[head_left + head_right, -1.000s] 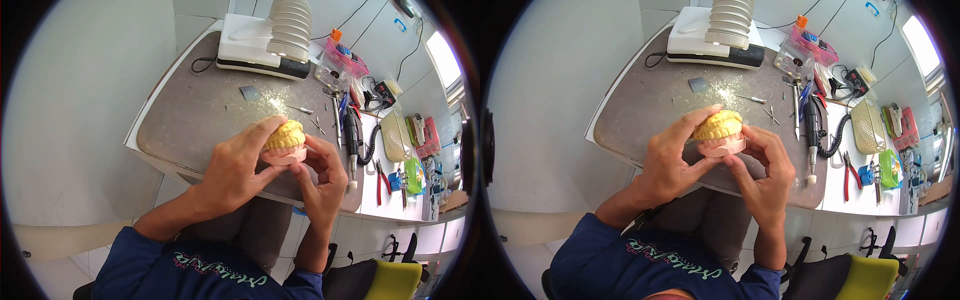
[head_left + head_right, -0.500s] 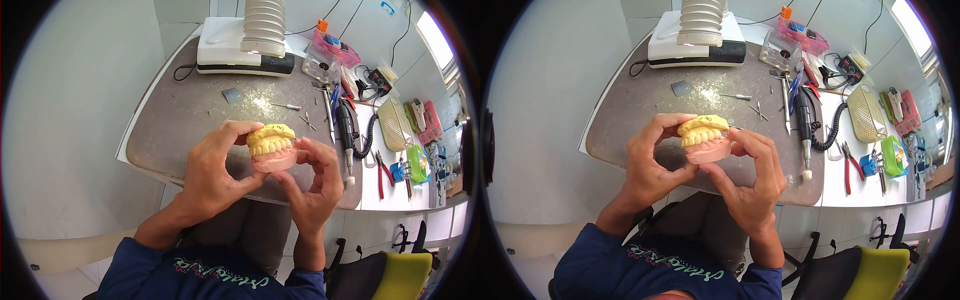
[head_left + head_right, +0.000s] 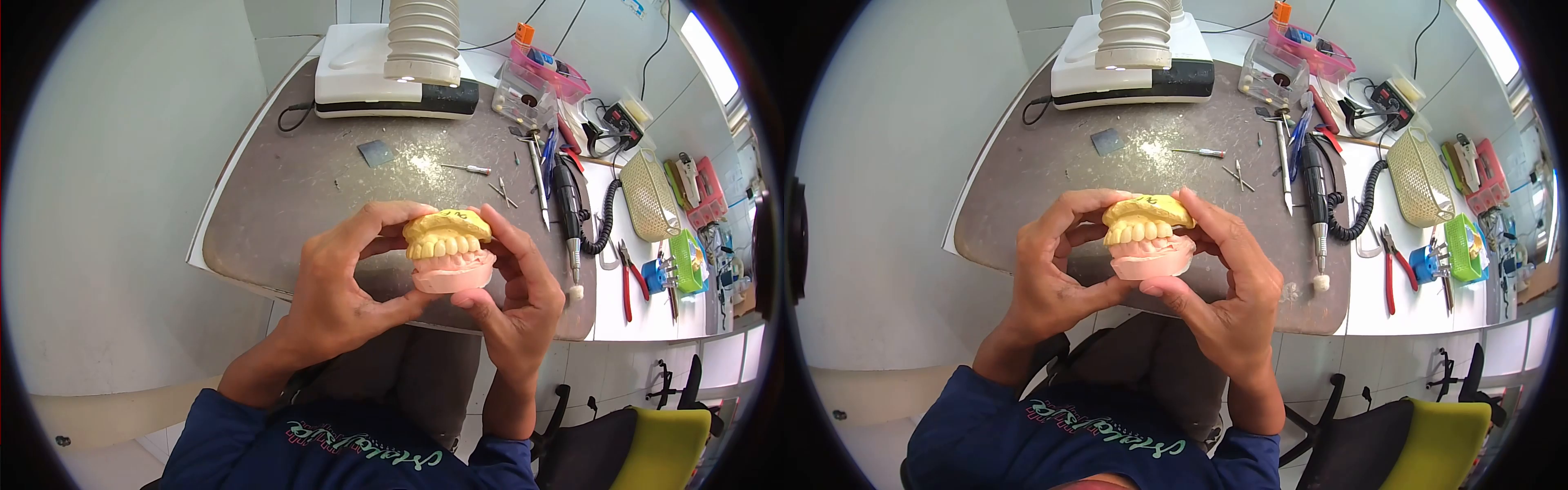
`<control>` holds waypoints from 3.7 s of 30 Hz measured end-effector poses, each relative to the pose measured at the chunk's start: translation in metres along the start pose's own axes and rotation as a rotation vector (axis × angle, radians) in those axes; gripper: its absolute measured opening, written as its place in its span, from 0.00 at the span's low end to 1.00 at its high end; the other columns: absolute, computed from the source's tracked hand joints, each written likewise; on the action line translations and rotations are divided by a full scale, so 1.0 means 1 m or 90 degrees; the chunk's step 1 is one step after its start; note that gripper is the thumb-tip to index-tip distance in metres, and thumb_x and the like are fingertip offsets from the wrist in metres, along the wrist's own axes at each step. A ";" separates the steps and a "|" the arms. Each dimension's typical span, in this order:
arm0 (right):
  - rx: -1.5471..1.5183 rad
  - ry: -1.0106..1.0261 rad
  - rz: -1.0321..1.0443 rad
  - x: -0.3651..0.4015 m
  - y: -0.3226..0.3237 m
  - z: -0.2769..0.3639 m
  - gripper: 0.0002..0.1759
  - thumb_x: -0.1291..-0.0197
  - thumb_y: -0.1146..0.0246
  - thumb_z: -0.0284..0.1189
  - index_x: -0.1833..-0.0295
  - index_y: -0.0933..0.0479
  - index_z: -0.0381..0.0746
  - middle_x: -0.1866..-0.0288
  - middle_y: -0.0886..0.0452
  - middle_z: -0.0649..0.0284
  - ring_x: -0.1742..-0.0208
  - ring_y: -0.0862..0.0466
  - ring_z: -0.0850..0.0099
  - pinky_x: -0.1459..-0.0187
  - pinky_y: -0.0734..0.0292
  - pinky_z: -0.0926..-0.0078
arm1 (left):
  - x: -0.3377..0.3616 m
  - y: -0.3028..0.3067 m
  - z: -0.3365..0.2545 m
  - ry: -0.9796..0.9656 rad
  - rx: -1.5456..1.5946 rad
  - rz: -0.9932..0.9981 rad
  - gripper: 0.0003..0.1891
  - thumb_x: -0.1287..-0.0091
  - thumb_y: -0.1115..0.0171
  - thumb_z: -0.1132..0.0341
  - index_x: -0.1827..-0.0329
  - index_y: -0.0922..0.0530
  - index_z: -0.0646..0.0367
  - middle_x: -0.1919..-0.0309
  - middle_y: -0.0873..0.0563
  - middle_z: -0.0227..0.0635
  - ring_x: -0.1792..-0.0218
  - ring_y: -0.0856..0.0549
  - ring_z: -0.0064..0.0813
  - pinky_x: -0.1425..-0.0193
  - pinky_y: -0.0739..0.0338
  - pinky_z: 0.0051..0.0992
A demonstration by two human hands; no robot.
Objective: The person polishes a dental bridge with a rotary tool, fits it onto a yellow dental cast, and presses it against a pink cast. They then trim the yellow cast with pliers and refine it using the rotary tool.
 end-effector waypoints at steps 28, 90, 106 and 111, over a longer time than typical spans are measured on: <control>0.094 0.073 -0.030 0.002 0.000 0.006 0.42 0.58 0.18 0.38 0.37 0.23 0.31 0.45 0.17 0.49 0.49 0.14 0.65 0.50 0.17 0.70 | 0.000 0.000 0.002 0.015 0.056 0.037 0.29 0.48 0.26 0.76 0.40 0.24 0.61 0.47 0.14 0.42 0.44 0.13 0.35 0.36 0.20 0.32; 0.049 0.121 -0.067 0.002 0.002 0.010 0.43 0.56 0.18 0.35 0.34 0.25 0.32 0.51 0.24 0.57 0.56 0.19 0.72 0.56 0.15 0.76 | -0.012 -0.001 0.007 0.505 0.776 0.374 0.37 0.26 0.50 0.44 0.24 0.43 0.64 0.34 0.24 0.49 0.34 0.22 0.43 0.27 0.32 0.47; 0.057 0.120 -0.066 0.003 0.002 0.010 0.43 0.56 0.19 0.35 0.33 0.25 0.32 0.50 0.24 0.57 0.57 0.19 0.73 0.56 0.16 0.76 | -0.013 -0.001 0.006 0.501 0.775 0.371 0.38 0.26 0.50 0.45 0.23 0.44 0.65 0.34 0.24 0.52 0.35 0.21 0.45 0.26 0.32 0.47; 0.065 0.116 -0.068 0.003 0.001 0.010 0.43 0.56 0.19 0.35 0.33 0.25 0.32 0.50 0.24 0.57 0.57 0.19 0.73 0.56 0.16 0.76 | -0.013 -0.001 0.007 0.501 0.781 0.378 0.38 0.26 0.51 0.44 0.24 0.44 0.65 0.35 0.24 0.52 0.35 0.21 0.45 0.27 0.31 0.46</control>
Point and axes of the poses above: each hand's wrist, its own x-axis away from the middle knuckle, its own y-axis out of the back of the hand, z = x × y, the point moved 3 cm from there along -x, towards the middle knuckle
